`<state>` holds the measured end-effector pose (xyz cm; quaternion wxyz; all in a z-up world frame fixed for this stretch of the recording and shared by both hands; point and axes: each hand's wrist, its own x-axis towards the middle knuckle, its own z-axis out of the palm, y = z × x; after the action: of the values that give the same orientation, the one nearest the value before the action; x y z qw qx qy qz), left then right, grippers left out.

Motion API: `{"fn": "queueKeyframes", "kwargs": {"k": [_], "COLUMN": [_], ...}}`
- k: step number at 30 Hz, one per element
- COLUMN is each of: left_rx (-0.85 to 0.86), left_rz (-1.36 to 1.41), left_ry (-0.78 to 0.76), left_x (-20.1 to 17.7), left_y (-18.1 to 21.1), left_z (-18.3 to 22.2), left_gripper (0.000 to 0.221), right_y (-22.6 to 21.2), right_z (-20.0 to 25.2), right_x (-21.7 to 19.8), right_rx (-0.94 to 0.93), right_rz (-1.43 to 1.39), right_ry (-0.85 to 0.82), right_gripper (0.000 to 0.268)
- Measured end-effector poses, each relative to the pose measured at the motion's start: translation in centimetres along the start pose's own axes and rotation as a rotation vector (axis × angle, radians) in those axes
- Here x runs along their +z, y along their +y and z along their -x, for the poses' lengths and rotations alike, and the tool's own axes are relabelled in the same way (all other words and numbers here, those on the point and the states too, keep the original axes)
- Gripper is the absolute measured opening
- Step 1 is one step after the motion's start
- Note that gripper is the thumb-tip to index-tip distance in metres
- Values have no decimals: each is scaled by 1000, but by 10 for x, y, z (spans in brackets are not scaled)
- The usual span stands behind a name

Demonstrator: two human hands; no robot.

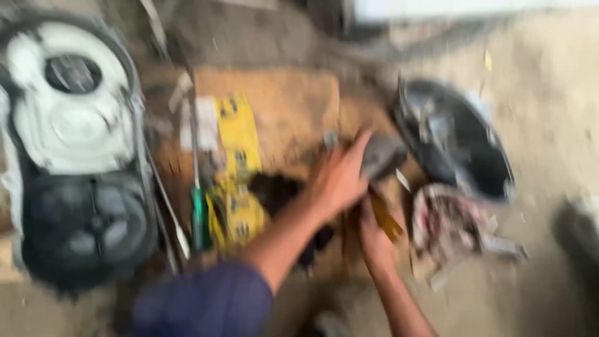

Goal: Repairing and servicing a motorcycle's clutch and variator assembly, including cleaning and reassembling the belt and pulley components.

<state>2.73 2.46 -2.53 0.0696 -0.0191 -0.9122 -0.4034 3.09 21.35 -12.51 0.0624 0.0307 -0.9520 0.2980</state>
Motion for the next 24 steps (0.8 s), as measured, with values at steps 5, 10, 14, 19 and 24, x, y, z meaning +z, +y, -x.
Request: {"fn": "queueKeyframes", "kwargs": {"k": [5, 10, 14, 19, 24], "left_rx": [-60, 119, 120, 238, -87], "left_rz": [-123, -336, -394, -425, -95], "left_ry": [252, -1, -133, -57, -220], "left_x": [26, -22, -16, 37, -55], "left_y": [-22, -10, 6, -1, 35], "left_z": [35, 7, -7, -14, 4], "left_gripper": [82, 72, 56, 19, 63], "right_y": [15, -13, 19, 72, 44], "right_z": [65, 29, 21, 52, -9], "right_x": [9, 33, 2, 23, 64], "right_rx": [102, 99, -47, 61, -266], "right_rz": [-265, -545, -435, -1013, 534], "right_ry": [-132, -162, -232, -427, -89], "right_gripper": [30, 32, 23, 28, 26]}}
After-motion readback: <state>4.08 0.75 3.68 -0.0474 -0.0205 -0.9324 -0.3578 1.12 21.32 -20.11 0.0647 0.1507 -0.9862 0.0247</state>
